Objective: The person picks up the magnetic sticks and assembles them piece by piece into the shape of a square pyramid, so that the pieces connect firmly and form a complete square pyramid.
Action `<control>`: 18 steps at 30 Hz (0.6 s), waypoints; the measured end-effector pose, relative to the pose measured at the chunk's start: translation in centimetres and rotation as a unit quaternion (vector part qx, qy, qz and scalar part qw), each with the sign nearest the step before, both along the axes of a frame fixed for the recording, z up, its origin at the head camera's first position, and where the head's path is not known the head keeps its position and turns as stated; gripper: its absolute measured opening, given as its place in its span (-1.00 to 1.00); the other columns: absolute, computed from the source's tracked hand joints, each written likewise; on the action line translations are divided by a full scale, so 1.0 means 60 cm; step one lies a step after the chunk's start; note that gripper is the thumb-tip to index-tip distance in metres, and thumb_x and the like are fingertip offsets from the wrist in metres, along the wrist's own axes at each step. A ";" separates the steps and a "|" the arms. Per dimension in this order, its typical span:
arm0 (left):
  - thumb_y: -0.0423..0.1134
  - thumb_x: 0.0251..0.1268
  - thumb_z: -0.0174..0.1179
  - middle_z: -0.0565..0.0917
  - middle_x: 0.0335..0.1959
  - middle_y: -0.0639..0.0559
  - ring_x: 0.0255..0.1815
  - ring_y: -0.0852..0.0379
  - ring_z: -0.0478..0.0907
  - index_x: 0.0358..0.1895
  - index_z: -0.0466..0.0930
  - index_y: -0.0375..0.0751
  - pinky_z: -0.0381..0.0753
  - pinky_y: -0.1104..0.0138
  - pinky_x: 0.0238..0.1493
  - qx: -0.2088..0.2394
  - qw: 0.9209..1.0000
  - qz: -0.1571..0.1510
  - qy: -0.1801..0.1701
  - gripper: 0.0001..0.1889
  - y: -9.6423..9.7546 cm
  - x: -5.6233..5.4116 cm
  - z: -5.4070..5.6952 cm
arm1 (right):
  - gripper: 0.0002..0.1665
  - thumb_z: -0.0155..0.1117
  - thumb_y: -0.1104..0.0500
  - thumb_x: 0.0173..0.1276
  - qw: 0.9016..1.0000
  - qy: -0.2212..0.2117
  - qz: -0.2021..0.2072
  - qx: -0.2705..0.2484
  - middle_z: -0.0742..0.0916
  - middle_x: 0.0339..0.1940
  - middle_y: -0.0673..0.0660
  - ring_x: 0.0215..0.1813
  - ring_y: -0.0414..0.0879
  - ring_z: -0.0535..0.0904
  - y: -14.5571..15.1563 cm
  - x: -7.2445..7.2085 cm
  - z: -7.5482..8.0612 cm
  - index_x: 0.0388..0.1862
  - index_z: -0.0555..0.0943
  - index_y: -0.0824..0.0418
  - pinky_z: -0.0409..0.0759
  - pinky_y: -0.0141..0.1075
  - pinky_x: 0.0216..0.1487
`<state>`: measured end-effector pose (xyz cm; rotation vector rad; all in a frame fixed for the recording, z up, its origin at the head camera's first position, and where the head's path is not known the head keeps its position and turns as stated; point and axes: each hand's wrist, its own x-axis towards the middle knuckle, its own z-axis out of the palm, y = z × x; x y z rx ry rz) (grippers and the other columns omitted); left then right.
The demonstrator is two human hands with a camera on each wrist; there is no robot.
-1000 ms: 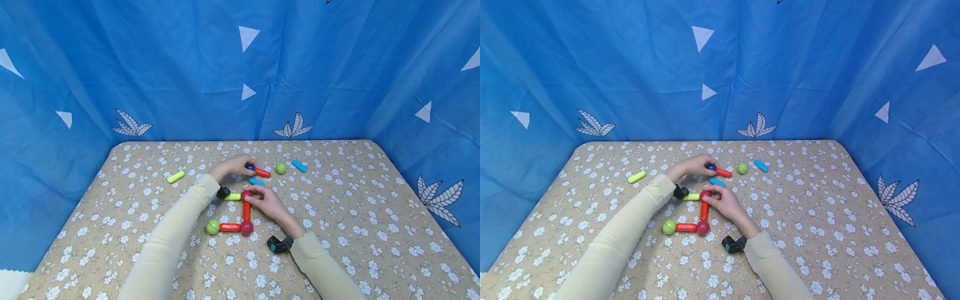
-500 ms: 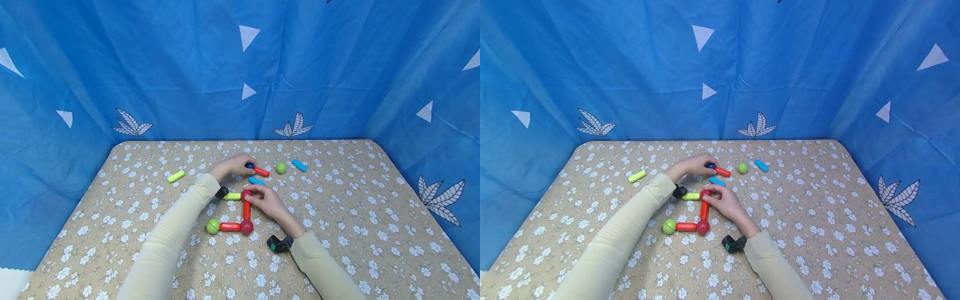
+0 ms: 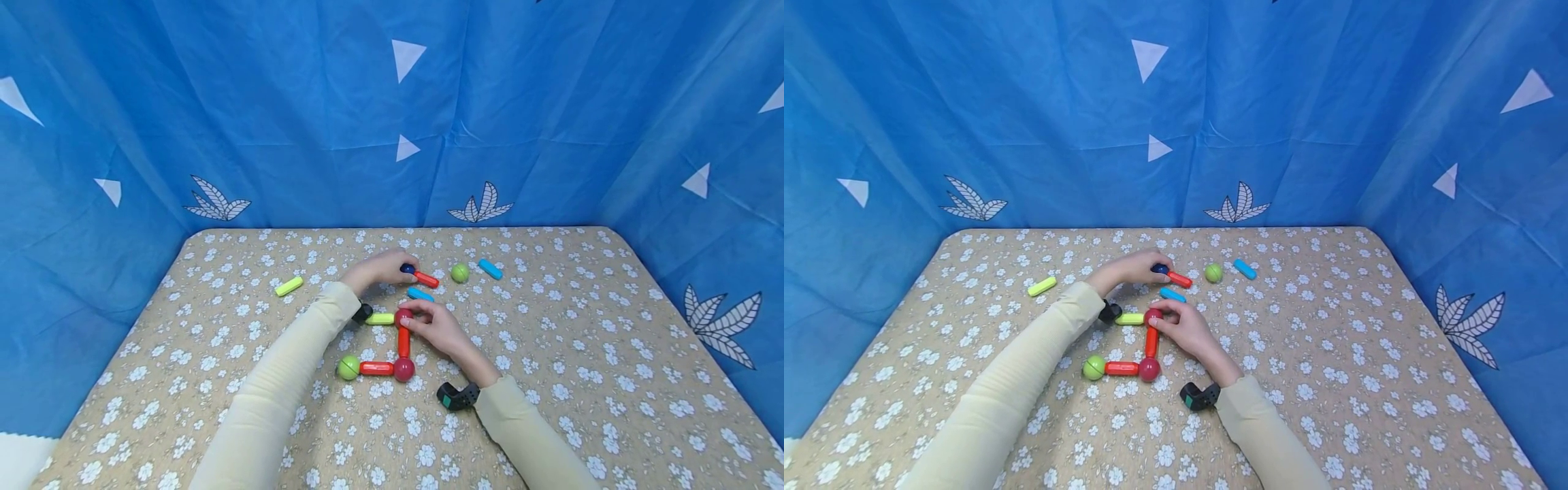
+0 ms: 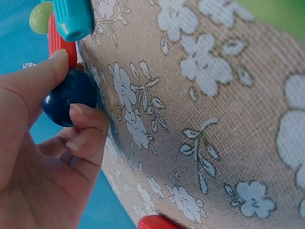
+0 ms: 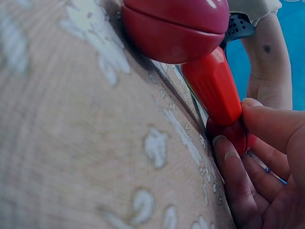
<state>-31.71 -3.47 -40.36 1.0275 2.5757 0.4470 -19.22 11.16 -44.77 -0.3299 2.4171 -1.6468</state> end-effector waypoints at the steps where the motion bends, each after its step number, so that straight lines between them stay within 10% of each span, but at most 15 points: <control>1: -0.16 0.34 0.15 0.52 -0.23 0.02 -0.18 0.09 0.39 -0.18 0.59 -0.11 0.37 0.27 -0.13 -0.001 1.000 -0.001 0.002 -0.87 0.000 -0.001 0.000 | -0.68 0.30 0.20 0.28 1.000 0.001 0.000 0.000 0.65 -0.20 0.07 -0.41 -0.11 0.51 0.000 0.000 0.001 0.02 0.61 0.23 0.45 -0.30 -0.39; 18: -0.06 0.35 0.12 0.49 -0.23 0.03 -0.22 0.10 0.40 -0.19 0.60 -0.05 0.39 0.28 -0.20 -0.023 0.999 0.009 0.038 -0.82 0.001 0.006 -0.003 | -0.67 0.30 0.22 0.28 1.000 -0.002 -0.003 0.002 0.64 -0.26 0.06 -0.44 -0.11 0.49 0.000 0.003 0.004 0.03 0.60 0.24 0.43 -0.32 -0.42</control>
